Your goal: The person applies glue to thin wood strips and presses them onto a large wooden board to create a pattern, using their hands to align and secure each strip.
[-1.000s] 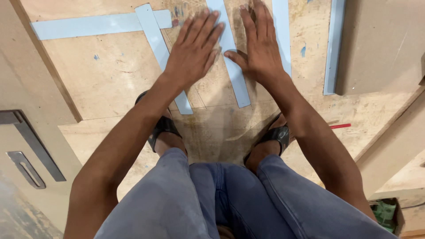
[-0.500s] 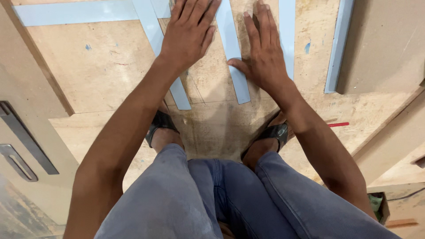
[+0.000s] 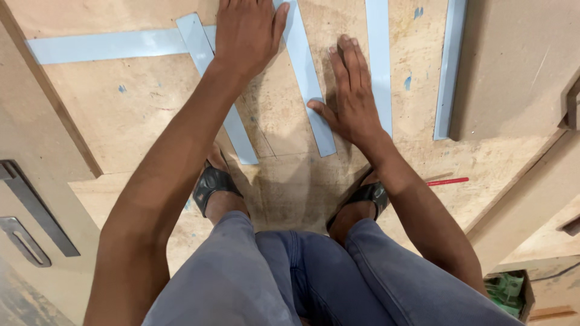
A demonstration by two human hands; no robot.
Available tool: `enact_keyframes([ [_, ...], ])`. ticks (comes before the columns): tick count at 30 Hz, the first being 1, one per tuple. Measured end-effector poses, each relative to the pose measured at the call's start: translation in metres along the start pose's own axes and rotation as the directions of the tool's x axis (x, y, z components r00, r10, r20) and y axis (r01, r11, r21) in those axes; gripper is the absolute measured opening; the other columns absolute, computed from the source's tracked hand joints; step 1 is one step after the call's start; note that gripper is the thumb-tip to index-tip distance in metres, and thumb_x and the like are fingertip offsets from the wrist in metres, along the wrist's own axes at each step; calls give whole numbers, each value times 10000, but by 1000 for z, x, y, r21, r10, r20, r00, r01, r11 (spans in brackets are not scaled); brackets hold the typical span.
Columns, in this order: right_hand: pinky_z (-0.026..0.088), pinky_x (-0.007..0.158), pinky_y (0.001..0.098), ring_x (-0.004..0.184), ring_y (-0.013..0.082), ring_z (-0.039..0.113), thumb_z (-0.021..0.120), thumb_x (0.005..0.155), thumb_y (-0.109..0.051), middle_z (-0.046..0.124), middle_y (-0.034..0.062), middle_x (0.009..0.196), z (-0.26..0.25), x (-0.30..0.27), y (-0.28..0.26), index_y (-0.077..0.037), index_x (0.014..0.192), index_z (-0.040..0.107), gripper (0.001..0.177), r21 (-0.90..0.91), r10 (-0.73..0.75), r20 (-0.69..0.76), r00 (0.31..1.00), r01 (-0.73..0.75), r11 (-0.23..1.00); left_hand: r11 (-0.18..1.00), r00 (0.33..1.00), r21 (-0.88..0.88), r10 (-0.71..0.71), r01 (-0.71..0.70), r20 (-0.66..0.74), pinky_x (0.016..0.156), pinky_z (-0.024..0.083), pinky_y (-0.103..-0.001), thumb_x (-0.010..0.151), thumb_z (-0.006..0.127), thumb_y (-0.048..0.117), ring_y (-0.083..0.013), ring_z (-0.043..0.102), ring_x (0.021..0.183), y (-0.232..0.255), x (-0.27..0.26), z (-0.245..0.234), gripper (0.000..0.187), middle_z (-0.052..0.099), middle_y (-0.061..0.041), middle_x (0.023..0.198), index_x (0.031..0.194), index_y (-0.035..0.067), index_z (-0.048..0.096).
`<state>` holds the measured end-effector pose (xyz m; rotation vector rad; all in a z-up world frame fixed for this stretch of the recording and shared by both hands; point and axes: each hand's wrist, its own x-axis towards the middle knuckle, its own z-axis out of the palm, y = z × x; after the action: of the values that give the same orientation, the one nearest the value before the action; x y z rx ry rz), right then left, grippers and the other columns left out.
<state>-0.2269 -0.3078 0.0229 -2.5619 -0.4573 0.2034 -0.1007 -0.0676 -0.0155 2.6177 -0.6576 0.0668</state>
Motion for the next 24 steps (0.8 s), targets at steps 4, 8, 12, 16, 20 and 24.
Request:
enact_keyframes([
  [4, 218, 1356, 564, 1617, 438, 181, 762, 1014, -525, 192, 234, 1716, -1, 0, 0, -56, 1654, 199, 972, 25, -10, -29, 1000, 11, 1000, 997, 998, -62, -53, 51, -31, 654, 498, -442, 1122, 535, 214, -302, 617, 644, -11, 23, 7, 300, 622, -134, 713, 936, 29, 680],
  [8, 207, 1358, 563, 1618, 427, 171, 750, 1023, -518, 180, 228, 1719, -2, 1, 0, -66, 1654, 187, 959, 16, -30, -32, 999, 31, 999, 998, 998, -50, -46, 44, -43, 667, 503, -445, 1124, 548, 201, -306, 621, 660, -19, 27, 8, 289, 618, -132, 717, 913, 40, 662],
  [12, 204, 1357, 555, 1616, 416, 165, 750, 1017, -513, 173, 222, 1718, -2, 2, 0, -77, 1655, 177, 962, 24, -7, -16, 1000, 7, 1000, 999, 975, 9, 37, -36, -217, 701, 504, -439, 1093, 522, 177, -284, 625, 694, -19, 25, 8, 217, 627, -103, 765, 968, 60, 654],
  [16, 204, 1363, 552, 1620, 412, 153, 749, 1031, -495, 161, 218, 1721, -2, 2, -1, -84, 1659, 167, 949, 30, 1, -3, 1000, -1, 1000, 999, 993, -30, -21, 18, -117, 650, 494, -430, 1120, 567, 193, -278, 605, 644, -20, 25, 7, 245, 610, -99, 727, 934, 58, 652],
  [20, 206, 1360, 559, 1619, 414, 152, 751, 1037, -486, 163, 216, 1719, -3, 2, -2, -84, 1658, 164, 945, 21, 5, -1, 1000, -5, 1000, 998, 991, -51, -26, 20, -127, 610, 482, -421, 1114, 579, 203, -272, 593, 623, -20, 25, 6, 255, 604, -93, 714, 915, 64, 659],
  [24, 206, 1356, 563, 1615, 421, 157, 747, 1044, -479, 168, 219, 1713, -3, 4, -4, -84, 1654, 167, 930, 20, 4, -9, 1000, -4, 1000, 999, 989, -48, -24, 17, -144, 593, 479, -413, 1104, 600, 204, -256, 583, 605, -19, 25, 6, 249, 596, -80, 699, 903, 70, 662],
])
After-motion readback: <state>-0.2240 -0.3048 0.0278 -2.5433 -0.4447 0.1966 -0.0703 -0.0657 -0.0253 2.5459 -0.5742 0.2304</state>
